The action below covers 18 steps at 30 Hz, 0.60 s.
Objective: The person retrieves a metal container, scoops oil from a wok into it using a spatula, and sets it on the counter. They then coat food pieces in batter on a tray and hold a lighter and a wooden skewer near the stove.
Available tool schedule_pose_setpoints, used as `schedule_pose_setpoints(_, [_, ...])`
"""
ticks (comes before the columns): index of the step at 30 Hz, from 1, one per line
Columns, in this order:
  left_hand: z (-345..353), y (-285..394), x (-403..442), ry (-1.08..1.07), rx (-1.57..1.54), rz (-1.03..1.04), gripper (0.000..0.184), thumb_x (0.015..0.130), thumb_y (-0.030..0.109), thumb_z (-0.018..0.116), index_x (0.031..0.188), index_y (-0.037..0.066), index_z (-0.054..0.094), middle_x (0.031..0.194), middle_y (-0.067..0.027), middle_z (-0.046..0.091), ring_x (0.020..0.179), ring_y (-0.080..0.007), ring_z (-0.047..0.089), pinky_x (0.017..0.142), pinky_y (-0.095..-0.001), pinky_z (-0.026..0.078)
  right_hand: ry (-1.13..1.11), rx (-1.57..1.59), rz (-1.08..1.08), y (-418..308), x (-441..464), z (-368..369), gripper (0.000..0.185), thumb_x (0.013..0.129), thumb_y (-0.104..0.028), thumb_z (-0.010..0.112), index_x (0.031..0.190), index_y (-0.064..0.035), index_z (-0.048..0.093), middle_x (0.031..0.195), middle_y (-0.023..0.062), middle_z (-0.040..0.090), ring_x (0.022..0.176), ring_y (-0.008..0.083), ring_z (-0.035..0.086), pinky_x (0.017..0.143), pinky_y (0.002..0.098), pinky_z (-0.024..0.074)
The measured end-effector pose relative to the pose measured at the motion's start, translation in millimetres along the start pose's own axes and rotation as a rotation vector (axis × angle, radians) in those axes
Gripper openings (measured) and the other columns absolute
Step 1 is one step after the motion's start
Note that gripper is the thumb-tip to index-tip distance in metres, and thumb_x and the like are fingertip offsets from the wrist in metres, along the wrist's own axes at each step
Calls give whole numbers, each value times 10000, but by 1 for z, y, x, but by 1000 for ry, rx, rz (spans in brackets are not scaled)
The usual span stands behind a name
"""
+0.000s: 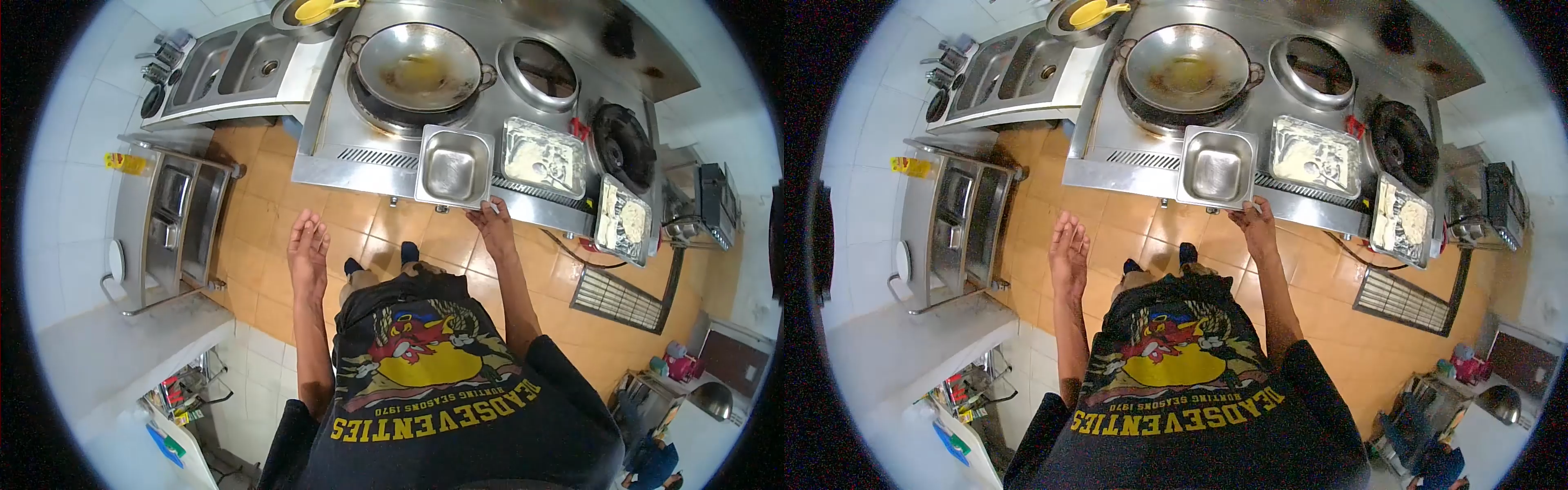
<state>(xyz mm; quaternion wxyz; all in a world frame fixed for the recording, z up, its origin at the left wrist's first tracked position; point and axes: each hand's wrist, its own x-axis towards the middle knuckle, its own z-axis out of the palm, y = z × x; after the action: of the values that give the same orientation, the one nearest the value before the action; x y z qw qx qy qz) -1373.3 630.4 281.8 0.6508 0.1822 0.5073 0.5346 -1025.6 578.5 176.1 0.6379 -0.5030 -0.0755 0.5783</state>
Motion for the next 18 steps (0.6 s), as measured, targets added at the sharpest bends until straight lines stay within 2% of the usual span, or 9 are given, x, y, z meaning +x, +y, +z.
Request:
schedule_pose_setpoints(3, [4, 0, -5, 18, 17, 10, 338, 909, 155, 565, 1235, 84, 508, 1112, -8, 560, 960, -101, 543, 826, -246, 436, -5, 0, 13, 3, -6, -4, 170, 924, -122, 520, 1067, -80, 437, 930, 123, 637, 835, 228, 644, 779, 361, 542])
schedule_pose_setpoints(12, [5, -3, -3, 24, 12, 21, 335, 908, 167, 569, 1229, 87, 514, 1102, -3, 565, 947, -102, 550, 812, -248, 441, -48, 69, -26, 5, -3, -15, 165, 913, -136, 547, 1048, -87, 466, 903, 106, 636, 816, 225, 640, 805, 370, 540])
schedule_pose_setpoints(18, [7, -4, -3, 16, -2, 21, 334, 902, 159, 576, 1224, 88, 519, 1090, -7, 575, 947, -102, 552, 815, -251, 443, 26, 95, -81, -1, 10, -23, 155, 917, -133, 540, 1042, -93, 459, 891, 120, 635, 784, 228, 637, 753, 362, 550])
